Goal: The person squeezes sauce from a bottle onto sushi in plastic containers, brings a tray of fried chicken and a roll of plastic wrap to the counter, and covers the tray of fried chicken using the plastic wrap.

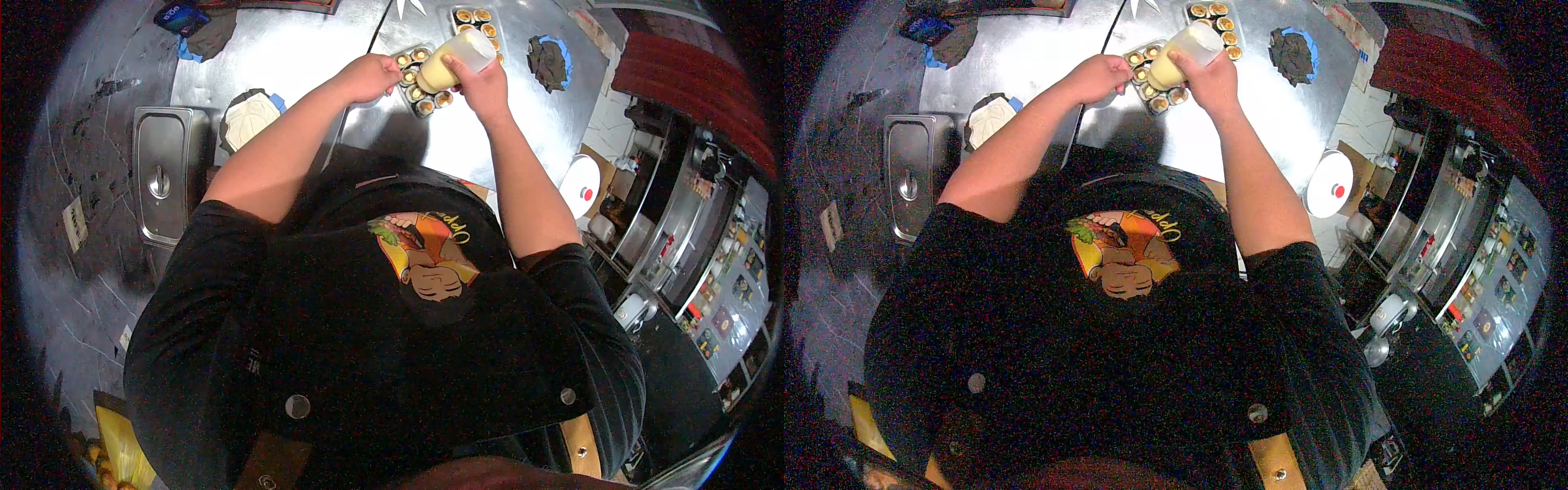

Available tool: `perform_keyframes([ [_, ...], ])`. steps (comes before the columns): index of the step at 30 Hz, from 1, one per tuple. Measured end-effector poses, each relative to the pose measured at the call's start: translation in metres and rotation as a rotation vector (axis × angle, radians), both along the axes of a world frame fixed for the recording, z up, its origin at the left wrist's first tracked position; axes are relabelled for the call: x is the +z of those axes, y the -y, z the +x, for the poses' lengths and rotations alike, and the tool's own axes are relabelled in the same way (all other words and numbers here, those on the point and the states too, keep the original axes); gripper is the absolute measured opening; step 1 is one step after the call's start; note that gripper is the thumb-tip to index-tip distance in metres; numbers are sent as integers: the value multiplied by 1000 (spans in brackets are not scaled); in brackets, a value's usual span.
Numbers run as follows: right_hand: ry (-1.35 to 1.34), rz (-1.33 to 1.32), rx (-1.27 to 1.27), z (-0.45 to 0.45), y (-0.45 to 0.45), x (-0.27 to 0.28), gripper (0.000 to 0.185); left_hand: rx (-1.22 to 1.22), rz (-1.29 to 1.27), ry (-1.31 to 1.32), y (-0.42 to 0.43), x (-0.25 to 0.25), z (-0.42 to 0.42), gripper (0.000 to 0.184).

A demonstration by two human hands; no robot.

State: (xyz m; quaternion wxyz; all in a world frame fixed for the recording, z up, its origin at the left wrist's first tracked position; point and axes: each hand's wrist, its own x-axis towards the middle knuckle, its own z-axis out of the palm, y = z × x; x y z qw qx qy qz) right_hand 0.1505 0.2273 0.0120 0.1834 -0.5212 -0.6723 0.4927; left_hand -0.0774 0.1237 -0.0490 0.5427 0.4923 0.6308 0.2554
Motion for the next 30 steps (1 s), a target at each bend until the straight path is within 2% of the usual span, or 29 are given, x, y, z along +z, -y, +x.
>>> perform_keyframes([
  [2, 24, 76, -8, -3, 0, -2, 46, -2, 0, -5, 0, -3, 0, 23],
  [5, 3, 8, -7, -5, 4, 10, 37, -3, -24, 7, -1, -6, 0, 22],
  [16, -52, 31, -35, 8, -16, 36, 36, -31, 58, -30, -22, 17, 19, 26],
  [25, -105, 14, -78, 13, -18, 23, 35, -95, 78, -192, -35, 15, 30, 29],
  [30, -94, 13, -94, 12, -18, 19, 36, -82, 74, -183, -36, 10, 32, 30],
])
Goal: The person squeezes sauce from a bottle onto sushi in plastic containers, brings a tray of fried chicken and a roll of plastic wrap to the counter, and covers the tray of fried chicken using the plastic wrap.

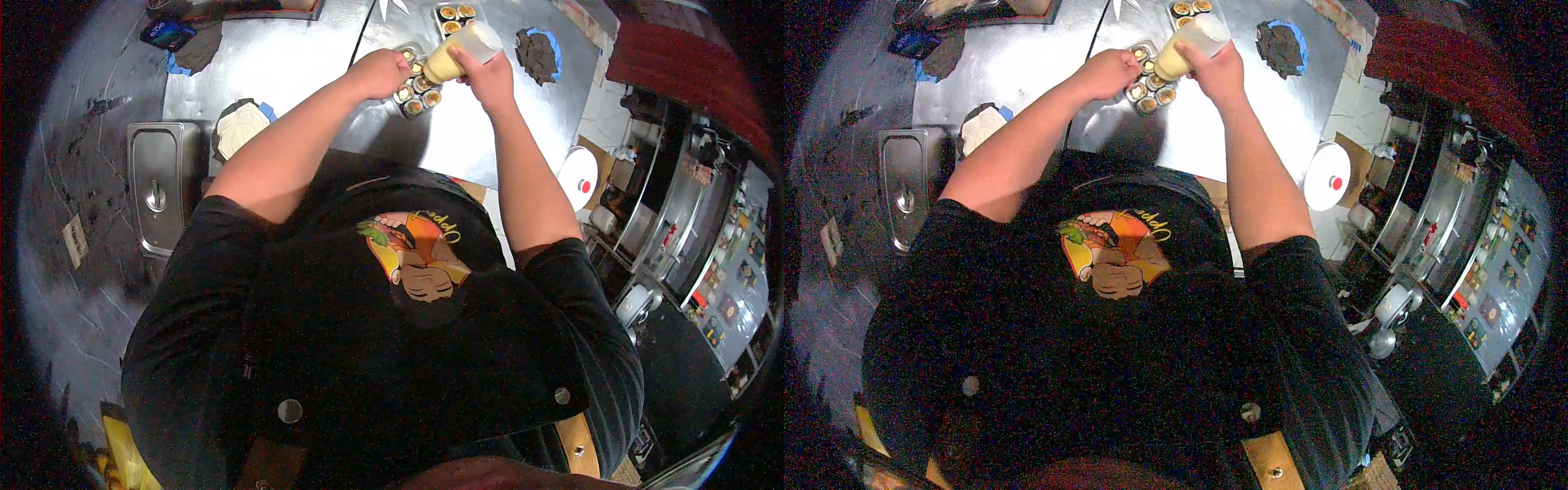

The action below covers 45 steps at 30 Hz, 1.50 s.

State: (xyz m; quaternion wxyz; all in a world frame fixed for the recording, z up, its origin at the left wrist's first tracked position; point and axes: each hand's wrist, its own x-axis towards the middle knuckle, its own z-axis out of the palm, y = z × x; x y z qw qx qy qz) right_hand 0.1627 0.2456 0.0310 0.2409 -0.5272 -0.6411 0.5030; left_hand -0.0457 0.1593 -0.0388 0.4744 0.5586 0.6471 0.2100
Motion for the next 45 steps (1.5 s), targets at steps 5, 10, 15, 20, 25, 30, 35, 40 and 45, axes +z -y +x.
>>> perform_keyframes([
  [5, 66, 26, 3, -1, -2, 0, 37, 13, 19, -7, 1, -1, 0, 29],
  [10, 55, 17, 22, -1, -4, 2, 37, 38, 4, 54, 1, -4, 1, 27],
  [15, 40, 8, 24, 0, -5, 0, 39, 35, 28, -2, 0, -3, 1, 28],
  [20, 11, 8, 34, 0, -6, 0, 39, 33, 26, 0, -1, -3, 0, 27],
  [25, 44, -26, 28, 1, -3, 12, 35, 12, -1, -48, 1, 2, -1, 26],
  [30, 0, -37, 71, 13, -1, 15, 35, 11, -34, 80, 13, 11, -3, 29],
  [35, -10, -98, 98, 21, 23, 16, 34, -32, -40, 106, 37, 10, -5, 29],
  [40, -1, -163, 70, 22, 36, 2, 46, -42, -116, 130, 52, 8, -6, 27],
  [45, -1, -119, 43, 18, 40, -3, 48, -26, -104, 136, 55, 2, -4, 25],
])
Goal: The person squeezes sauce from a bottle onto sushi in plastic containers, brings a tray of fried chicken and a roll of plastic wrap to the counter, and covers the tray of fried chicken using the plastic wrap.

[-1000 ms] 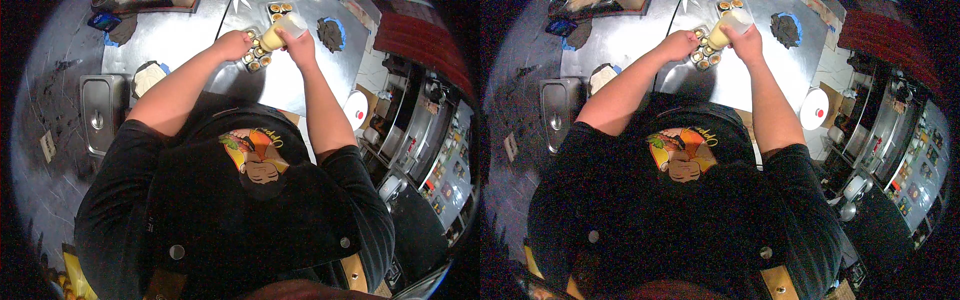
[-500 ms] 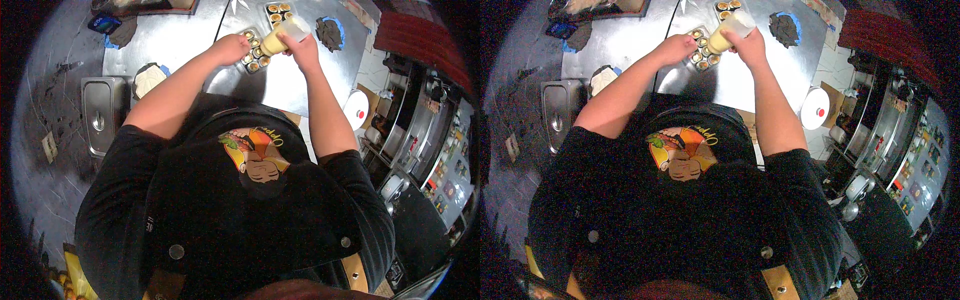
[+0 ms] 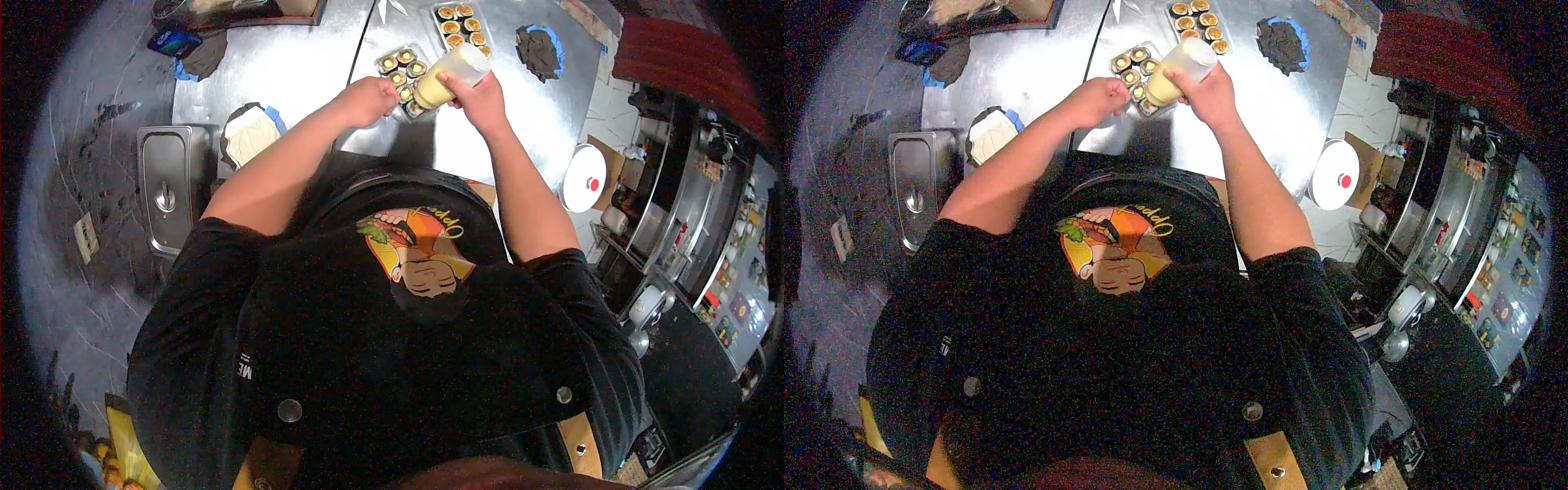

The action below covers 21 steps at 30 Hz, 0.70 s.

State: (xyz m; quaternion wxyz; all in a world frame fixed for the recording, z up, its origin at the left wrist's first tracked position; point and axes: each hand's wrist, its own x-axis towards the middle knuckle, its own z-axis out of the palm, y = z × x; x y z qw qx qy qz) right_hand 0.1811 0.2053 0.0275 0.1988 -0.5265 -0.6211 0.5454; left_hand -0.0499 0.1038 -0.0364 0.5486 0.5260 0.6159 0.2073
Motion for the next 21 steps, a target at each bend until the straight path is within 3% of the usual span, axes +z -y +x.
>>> perform_keyframes([
  [17, 47, 37, -13, -2, 2, -2, 53, -16, 9, -65, -3, -6, 2, 28],
  [19, 26, 34, -20, -3, 2, 2, 38, -12, 25, -46, -2, -9, 2, 28],
  [21, 40, 58, -4, -2, 0, -1, 37, -15, 21, -48, -2, -5, 2, 27],
])
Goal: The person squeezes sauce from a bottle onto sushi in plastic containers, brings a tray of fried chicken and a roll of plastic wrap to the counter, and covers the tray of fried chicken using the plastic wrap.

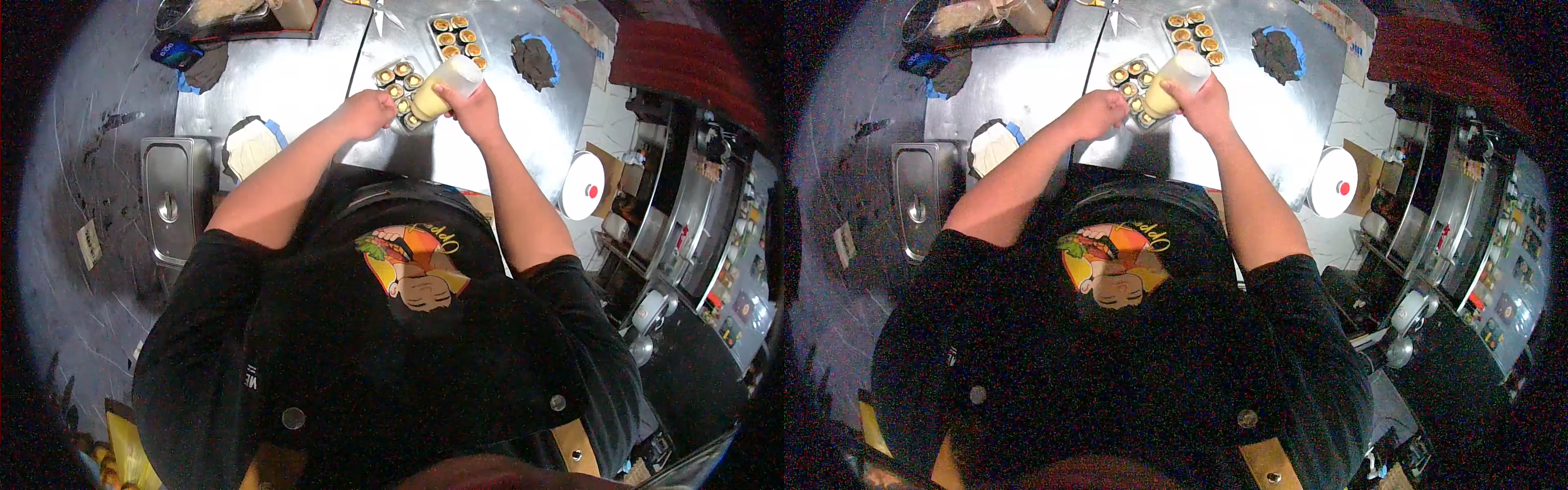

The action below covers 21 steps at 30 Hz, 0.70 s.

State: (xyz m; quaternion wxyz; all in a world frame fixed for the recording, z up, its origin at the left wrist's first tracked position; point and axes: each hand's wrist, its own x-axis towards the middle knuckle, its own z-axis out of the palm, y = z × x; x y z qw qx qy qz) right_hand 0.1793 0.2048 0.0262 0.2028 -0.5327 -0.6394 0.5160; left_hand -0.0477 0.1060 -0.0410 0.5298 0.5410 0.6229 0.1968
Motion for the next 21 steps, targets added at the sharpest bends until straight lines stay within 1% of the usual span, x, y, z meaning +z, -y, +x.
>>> perform_keyframes([
  [5, -9, 37, 15, 2, -2, -8, 35, 16, -36, 5, -1, 7, 1, 26],
  [10, -60, -38, -15, -1, 0, 2, 35, 18, -45, 6, -1, 12, 0, 23],
  [13, -40, -30, 11, 3, -5, 1, 35, 36, -1, 44, -1, -2, 2, 24],
  [14, -39, -31, 10, 5, -8, 4, 35, 35, -2, 45, -4, 3, 3, 24],
  [16, 37, -45, 6, 9, -15, 10, 46, -17, 41, -22, -12, 14, 7, 27],
  [21, -37, -36, -13, 15, -25, 12, 42, -1, 47, -66, -29, 19, 18, 30],
])
